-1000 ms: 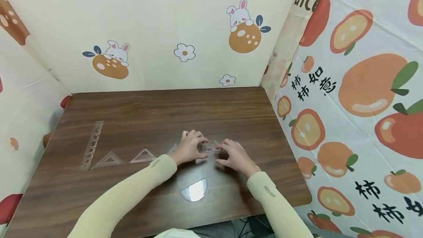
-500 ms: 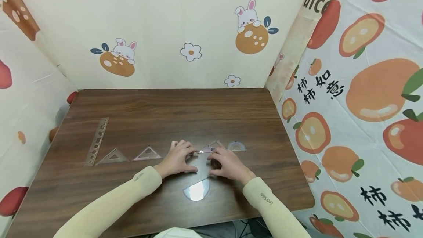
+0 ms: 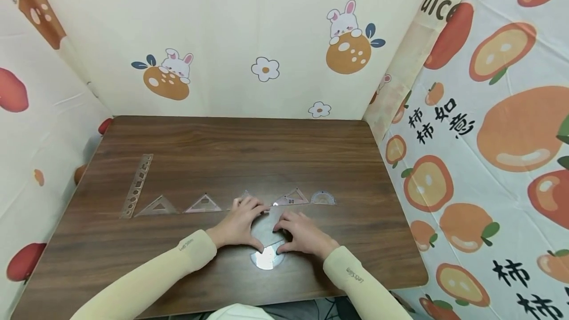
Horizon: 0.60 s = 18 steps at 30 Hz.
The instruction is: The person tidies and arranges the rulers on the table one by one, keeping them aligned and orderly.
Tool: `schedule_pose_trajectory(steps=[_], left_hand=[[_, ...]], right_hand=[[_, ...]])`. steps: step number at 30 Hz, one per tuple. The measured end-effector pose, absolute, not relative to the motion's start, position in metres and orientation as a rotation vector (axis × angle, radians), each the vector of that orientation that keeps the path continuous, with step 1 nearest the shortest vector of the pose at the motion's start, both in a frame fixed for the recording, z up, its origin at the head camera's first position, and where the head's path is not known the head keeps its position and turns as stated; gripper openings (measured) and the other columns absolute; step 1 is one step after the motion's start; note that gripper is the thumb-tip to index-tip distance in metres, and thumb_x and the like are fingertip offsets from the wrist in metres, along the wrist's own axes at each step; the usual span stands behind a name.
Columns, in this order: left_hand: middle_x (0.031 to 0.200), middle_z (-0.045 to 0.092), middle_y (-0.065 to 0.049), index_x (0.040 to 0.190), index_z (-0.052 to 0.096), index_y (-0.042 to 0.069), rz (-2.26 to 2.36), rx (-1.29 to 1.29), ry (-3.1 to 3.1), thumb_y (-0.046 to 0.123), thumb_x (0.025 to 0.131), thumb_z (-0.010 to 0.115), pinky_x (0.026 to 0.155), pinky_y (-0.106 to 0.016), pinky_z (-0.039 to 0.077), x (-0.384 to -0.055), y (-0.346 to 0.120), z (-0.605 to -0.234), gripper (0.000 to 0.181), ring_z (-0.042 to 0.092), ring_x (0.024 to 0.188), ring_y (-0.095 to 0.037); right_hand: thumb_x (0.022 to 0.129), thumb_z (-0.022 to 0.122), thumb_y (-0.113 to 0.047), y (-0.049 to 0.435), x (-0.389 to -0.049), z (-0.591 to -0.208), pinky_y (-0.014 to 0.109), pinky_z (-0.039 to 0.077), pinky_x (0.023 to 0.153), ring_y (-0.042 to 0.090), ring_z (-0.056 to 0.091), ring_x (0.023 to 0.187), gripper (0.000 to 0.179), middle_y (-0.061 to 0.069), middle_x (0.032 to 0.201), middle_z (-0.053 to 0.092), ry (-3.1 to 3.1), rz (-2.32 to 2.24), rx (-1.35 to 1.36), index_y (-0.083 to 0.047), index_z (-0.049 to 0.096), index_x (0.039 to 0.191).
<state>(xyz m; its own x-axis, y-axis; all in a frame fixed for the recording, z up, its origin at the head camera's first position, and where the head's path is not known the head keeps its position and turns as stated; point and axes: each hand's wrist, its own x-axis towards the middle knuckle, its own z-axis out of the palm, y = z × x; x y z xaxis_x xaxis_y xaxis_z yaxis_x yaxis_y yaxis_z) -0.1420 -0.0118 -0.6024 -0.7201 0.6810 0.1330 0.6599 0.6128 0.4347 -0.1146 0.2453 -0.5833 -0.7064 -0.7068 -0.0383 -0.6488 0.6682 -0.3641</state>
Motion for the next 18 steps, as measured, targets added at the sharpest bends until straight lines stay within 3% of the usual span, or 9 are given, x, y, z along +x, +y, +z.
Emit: schedule_pose_trajectory(steps=[7,18], left_hand=[[0.138,0.053,-0.002,0.146,0.053,0.017,0.686,1.199,2.754,0.080,0.054,0.084,0.100,-0.047,0.031,-0.135,-0.016,-0.609,0.115,0.044,0.127,-0.022],[0.140,0.053,-0.006,0.145,0.054,0.014,0.684,1.181,2.728,0.071,0.055,0.090,0.100,-0.050,0.031,-0.137,-0.013,-0.604,0.113,0.045,0.128,-0.024]], right_hand=[[0.077,0.086,-0.052,0.246,-0.113,-0.589,0.035,0.047,0.094,0.010,0.058,0.105,0.046,-0.008,0.114,0.063,2.708,-0.477,-1.082,-0.024,0.074,0.111],[0.076,0.086,-0.052,0.247,-0.123,-0.593,0.039,0.047,0.098,0.012,0.060,0.109,0.043,-0.008,0.110,0.064,2.803,-0.427,-0.987,-0.023,0.072,0.104]])
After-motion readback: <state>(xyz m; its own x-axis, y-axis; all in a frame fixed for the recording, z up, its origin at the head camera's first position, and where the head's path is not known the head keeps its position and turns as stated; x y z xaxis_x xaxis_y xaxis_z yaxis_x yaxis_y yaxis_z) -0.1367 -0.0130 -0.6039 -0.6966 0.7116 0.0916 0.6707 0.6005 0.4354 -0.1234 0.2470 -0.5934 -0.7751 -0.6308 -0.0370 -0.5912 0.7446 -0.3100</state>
